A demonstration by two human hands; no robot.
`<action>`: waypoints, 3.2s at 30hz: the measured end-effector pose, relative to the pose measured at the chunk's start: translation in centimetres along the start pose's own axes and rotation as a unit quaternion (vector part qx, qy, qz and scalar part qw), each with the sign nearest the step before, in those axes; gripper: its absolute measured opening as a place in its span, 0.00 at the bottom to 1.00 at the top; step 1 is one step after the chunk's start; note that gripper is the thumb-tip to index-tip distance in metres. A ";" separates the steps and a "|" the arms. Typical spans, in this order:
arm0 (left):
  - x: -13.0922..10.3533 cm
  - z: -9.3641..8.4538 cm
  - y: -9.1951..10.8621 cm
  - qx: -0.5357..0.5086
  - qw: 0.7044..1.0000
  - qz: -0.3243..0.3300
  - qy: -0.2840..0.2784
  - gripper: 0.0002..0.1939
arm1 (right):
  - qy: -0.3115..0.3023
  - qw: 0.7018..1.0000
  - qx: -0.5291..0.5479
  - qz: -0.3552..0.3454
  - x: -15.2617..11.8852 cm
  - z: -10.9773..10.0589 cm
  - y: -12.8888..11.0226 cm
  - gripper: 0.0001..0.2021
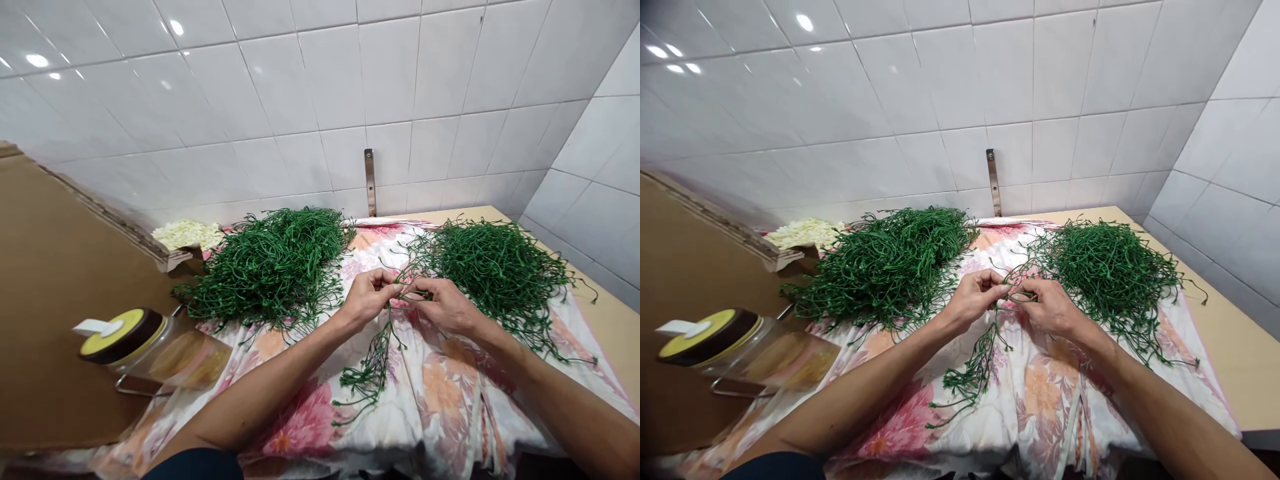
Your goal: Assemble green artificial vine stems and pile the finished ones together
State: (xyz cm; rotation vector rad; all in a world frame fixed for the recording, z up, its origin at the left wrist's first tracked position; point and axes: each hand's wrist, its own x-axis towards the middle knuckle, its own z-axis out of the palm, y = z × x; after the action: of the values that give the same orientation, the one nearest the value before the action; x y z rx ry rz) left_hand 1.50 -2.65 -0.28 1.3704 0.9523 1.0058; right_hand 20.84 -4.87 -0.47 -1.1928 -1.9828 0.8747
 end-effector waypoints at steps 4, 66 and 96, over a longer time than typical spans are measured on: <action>0.0 -0.1 0.4 0.000 1.000 -0.001 -0.014 0.18 | -0.038 0.996 0.069 0.043 0.0 -0.2 -0.4 0.17; 3.1 -2.5 -4.3 -0.050 0.992 -0.025 0.116 0.16 | -0.018 0.977 -0.183 -0.105 -0.5 2.0 -1.0 0.09; 0.5 0.2 -1.2 -0.068 0.994 0.010 0.085 0.13 | 0.043 0.988 -0.141 -0.046 0.1 2.2 0.6 0.14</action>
State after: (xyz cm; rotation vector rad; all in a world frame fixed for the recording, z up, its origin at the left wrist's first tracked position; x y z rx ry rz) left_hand 1.82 -2.18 -1.45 1.1964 0.9784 1.1956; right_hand 19.29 -5.06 -2.16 -1.2578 -2.1215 0.4974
